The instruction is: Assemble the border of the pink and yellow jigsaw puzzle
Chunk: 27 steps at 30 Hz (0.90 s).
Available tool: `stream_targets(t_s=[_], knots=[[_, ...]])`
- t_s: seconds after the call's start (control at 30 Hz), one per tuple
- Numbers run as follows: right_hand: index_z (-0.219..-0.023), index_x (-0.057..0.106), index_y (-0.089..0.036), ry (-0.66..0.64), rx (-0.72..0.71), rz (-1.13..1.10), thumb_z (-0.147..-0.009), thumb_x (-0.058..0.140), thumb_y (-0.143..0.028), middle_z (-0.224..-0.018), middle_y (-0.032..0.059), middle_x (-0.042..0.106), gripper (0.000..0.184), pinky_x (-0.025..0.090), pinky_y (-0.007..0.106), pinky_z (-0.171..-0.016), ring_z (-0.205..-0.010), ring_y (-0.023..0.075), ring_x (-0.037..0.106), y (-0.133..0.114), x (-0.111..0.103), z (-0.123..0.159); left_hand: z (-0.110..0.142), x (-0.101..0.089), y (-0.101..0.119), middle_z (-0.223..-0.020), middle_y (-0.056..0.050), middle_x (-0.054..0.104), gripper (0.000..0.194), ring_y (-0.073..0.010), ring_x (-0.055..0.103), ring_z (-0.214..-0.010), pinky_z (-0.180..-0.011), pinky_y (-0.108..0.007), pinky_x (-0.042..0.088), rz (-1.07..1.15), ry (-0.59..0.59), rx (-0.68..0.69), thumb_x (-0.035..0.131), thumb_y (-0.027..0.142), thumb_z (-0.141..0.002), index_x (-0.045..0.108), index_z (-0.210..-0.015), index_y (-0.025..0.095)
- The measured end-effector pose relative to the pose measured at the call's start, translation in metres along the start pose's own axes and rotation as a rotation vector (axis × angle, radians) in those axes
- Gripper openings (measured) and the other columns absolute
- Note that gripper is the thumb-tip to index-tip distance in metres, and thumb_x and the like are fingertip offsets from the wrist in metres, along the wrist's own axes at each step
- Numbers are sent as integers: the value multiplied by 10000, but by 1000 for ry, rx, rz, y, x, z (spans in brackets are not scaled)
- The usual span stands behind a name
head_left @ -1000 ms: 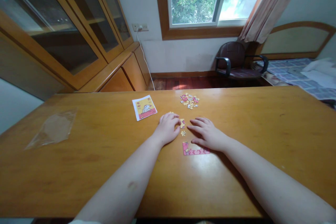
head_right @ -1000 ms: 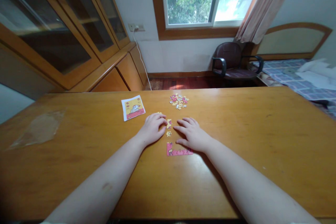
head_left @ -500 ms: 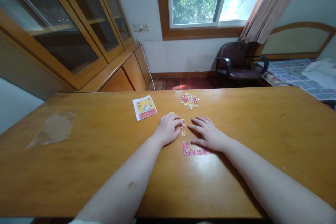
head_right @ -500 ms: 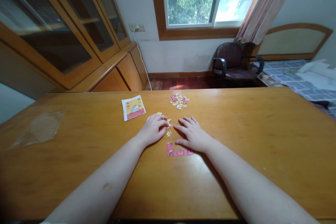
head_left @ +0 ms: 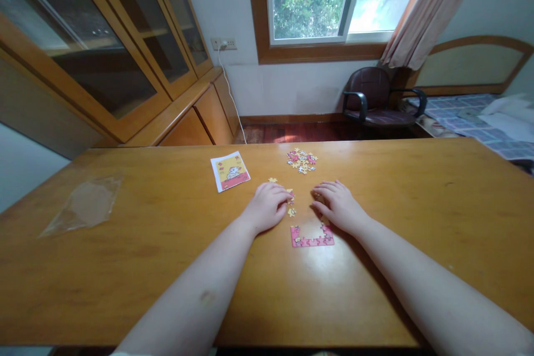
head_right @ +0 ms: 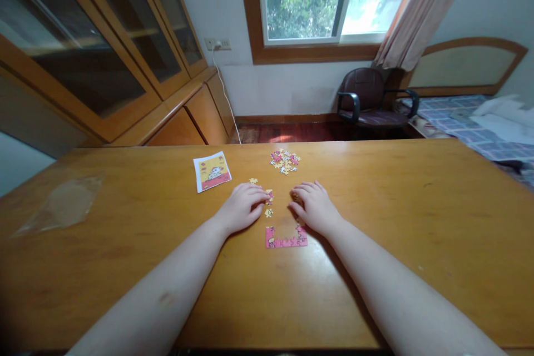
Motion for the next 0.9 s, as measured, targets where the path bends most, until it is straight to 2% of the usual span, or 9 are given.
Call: stream_targets(t_s=[0.17, 0.23, 0.3, 0.37, 0.43, 0.53, 0.67, 0.9], knots=[[-1019, 675, -202, 21, 38, 1, -877, 552, -387, -1129, 87, 671, 263, 347, 440, -1006, -1063, 238, 579, 7, 1, 0, 1, 2, -1, -1030, -1, 712, 229, -220, 540, -1116, -1107, -494, 220, -14, -31, -25, 505, 246, -860, 707, -958, 290], [-1008, 681, -208, 16, 28, -6, -875, 554, -384, -1137, 84, 669, 254, 338, 446, -1012, -1063, 236, 582, 6, 1, 0, 1, -1, -1, -1083, -9, 695, 237, -218, 535, -1129, -1117, -492, 214, 7, -16, -29, 525, 262, -852, 685, -1025, 285], [-1006, 682, -214, 19, 19, -14, -875, 553, -383, -1139, 84, 667, 250, 336, 452, -1014, -1075, 238, 577, 4, 0, 0, 2, -9, -7, -1168, -38, 656, 322, -215, 534, -1136, -1100, -461, 275, 51, 63, -74, 542, 280, -841, 624, -1151, 258], [-1009, 681, -214, 34, 18, -18, -874, 551, -382, -1135, 84, 666, 251, 337, 456, -1015, -1096, 243, 564, 4, -3, 0, 5, -22, -23, -1202, -64, 627, 373, -210, 540, -1129, -1049, -414, 363, 107, 202, -179, 527, 289, -850, 572, -1213, 220], [-1012, 680, -211, 49, 22, -19, -876, 545, -377, -1132, 87, 665, 254, 337, 462, -1017, -1110, 250, 553, 6, -5, 1, 11, -33, -44, -1150, -66, 640, 310, -204, 565, -1085, -989, -378, 424, 153, 342, -317, 492, 273, -863, 597, -1146, 203], [-1013, 681, -210, 56, 20, -25, -877, 536, -370, -1127, 96, 664, 255, 337, 473, -1018, -1104, 253, 555, 7, -5, 1, 18, -40, -71, -1016, -47, 668, 231, -194, 605, -949, -884, -348, 485, 175, 419, -473, 486, 242, -841, 639, -1009, 203], [-1002, 682, -208, 55, 15, -29, -879, 534, -371, -1126, 94, 664, 252, 342, 464, -1017, -1088, 247, 561, 7, -3, 2, 20, -39, -83, -940, -40, 675, 192, -192, 611, -868, -820, -334, 502, 112, 377, -527, 484, 222, -825, 659, -903, 207], [-997, 679, -202, 47, 19, -26, -881, 536, -367, -1113, 90, 668, 247, 359, 445, -1003, -1051, 238, 576, 5, -3, 1, 11, -23, -72, -992, -54, 699, 228, -242, 609, -951, -884, -396, 471, -95, 167, -462, 514, 174, -801, 682, -948, 217]])
Point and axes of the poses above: each hand's wrist, its own z-axis away from the middle knuckle, its own x-axis out of the palm, y = z × x, the point moved 8 cm from there along -z, towards the middle knuckle
